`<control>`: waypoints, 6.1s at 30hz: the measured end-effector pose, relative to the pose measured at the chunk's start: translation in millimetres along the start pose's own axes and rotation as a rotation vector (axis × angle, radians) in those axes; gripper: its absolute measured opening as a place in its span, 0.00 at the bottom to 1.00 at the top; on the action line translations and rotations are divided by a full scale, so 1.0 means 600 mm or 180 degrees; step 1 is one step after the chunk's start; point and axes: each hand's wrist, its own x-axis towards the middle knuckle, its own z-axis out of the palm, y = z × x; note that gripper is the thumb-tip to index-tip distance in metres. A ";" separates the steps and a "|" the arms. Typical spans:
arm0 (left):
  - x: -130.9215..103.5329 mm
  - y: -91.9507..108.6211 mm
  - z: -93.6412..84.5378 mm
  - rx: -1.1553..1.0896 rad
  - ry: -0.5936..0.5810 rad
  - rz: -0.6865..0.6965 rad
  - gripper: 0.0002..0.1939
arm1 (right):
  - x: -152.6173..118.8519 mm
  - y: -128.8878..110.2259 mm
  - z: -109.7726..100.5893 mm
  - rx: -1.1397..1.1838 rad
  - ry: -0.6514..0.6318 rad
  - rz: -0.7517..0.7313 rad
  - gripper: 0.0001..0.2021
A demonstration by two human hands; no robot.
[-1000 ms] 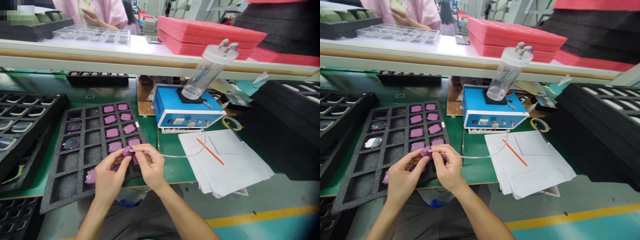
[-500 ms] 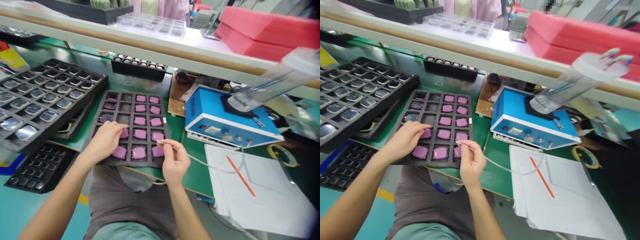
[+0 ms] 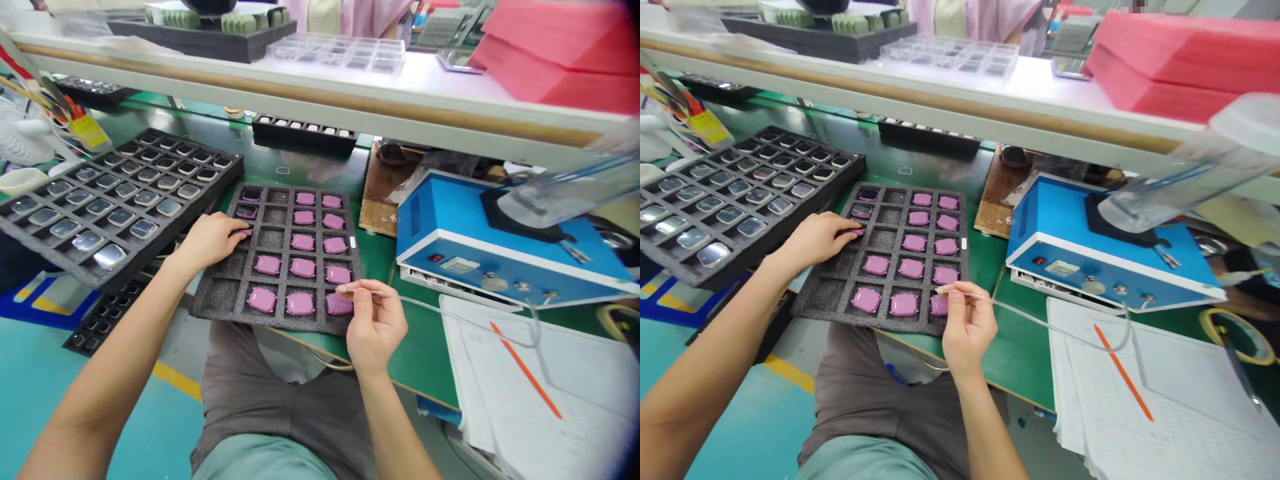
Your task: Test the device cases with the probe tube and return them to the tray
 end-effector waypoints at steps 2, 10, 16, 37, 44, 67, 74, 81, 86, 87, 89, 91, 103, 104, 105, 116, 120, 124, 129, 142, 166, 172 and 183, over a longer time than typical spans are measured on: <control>-0.004 0.020 0.004 -0.0286 0.0417 -0.0094 0.19 | 0.001 0.000 0.002 0.0064 0.0013 -0.0029 0.06; -0.092 0.240 0.065 -0.3824 0.0852 -0.0630 0.17 | 0.008 -0.003 0.008 0.0303 -0.0018 -0.0238 0.05; -0.101 0.302 0.089 -0.4468 0.0626 -0.0713 0.15 | 0.016 -0.003 0.001 0.0069 -0.0264 -0.0451 0.07; -0.107 0.296 0.099 -0.4234 0.0761 -0.0589 0.12 | 0.016 0.000 -0.004 -0.0176 -0.0383 -0.0384 0.07; -0.111 0.291 0.104 -0.4119 0.0719 -0.0612 0.13 | 0.015 -0.002 -0.003 -0.0217 -0.0358 -0.0423 0.07; -0.114 0.288 0.103 -0.3862 0.0792 -0.0279 0.11 | 0.011 -0.003 -0.001 -0.0038 -0.0341 -0.0341 0.08; -0.113 0.286 0.106 -0.3838 0.0870 -0.0170 0.10 | 0.011 -0.001 0.000 -0.0049 -0.0346 -0.0374 0.08; -0.111 0.286 0.106 -0.3832 0.0878 -0.0212 0.10 | 0.014 -0.001 0.003 0.0153 -0.0360 -0.0321 0.09; -0.108 0.283 0.107 -0.3789 0.0896 -0.0250 0.10 | 0.019 -0.004 0.006 0.0217 -0.0379 -0.0291 0.09; -0.107 0.282 0.108 -0.3776 0.0912 -0.0266 0.11 | 0.020 -0.004 0.007 0.0205 -0.0391 -0.0286 0.08; -0.105 0.279 0.111 -0.3750 0.0938 -0.0294 0.11 | 0.022 -0.003 0.008 0.0172 -0.0397 -0.0288 0.08; -0.103 0.277 0.113 -0.3717 0.0967 -0.0301 0.12 | 0.025 -0.001 0.009 0.0144 -0.0393 -0.0305 0.07; -0.100 0.278 0.108 -0.3567 0.1056 -0.0324 0.12 | 0.027 0.005 0.009 0.0211 -0.0439 -0.0272 0.08; -0.100 0.278 0.107 -0.3576 0.1056 -0.0327 0.12 | 0.027 0.005 0.010 0.0215 -0.0441 -0.0268 0.08; -0.099 0.279 0.107 -0.3587 0.1051 -0.0328 0.12 | 0.027 0.005 0.010 0.0215 -0.0438 -0.0262 0.08; -0.098 0.279 0.107 -0.3576 0.1061 -0.0361 0.13 | 0.027 0.007 0.009 0.0159 -0.0442 -0.0247 0.07; -0.099 0.279 0.106 -0.3553 0.1044 -0.0370 0.14 | 0.028 0.006 0.010 0.0118 -0.0435 -0.0235 0.07; -0.099 0.278 0.107 -0.3531 0.1060 -0.0343 0.13 | 0.029 0.005 0.010 0.0161 -0.0441 -0.0234 0.07; -0.099 0.279 0.105 -0.3582 0.1051 -0.0344 0.13 | 0.029 0.005 0.010 0.0159 -0.0441 -0.0230 0.07; -0.101 0.279 0.109 -0.3584 0.0995 -0.0340 0.13 | 0.028 -0.001 0.008 -0.0045 -0.0411 -0.0292 0.07; -0.102 0.280 0.103 -0.3605 0.0963 -0.0370 0.13 | 0.027 -0.004 0.009 -0.0094 -0.0367 -0.0284 0.07; -0.101 0.280 0.105 -0.3607 0.1033 -0.0308 0.12 | 0.028 -0.002 0.009 -0.0125 -0.0370 -0.0311 0.07; -0.103 0.279 0.106 -0.3607 0.0994 -0.0303 0.12 | 0.028 -0.004 0.009 -0.0047 -0.0377 -0.0308 0.07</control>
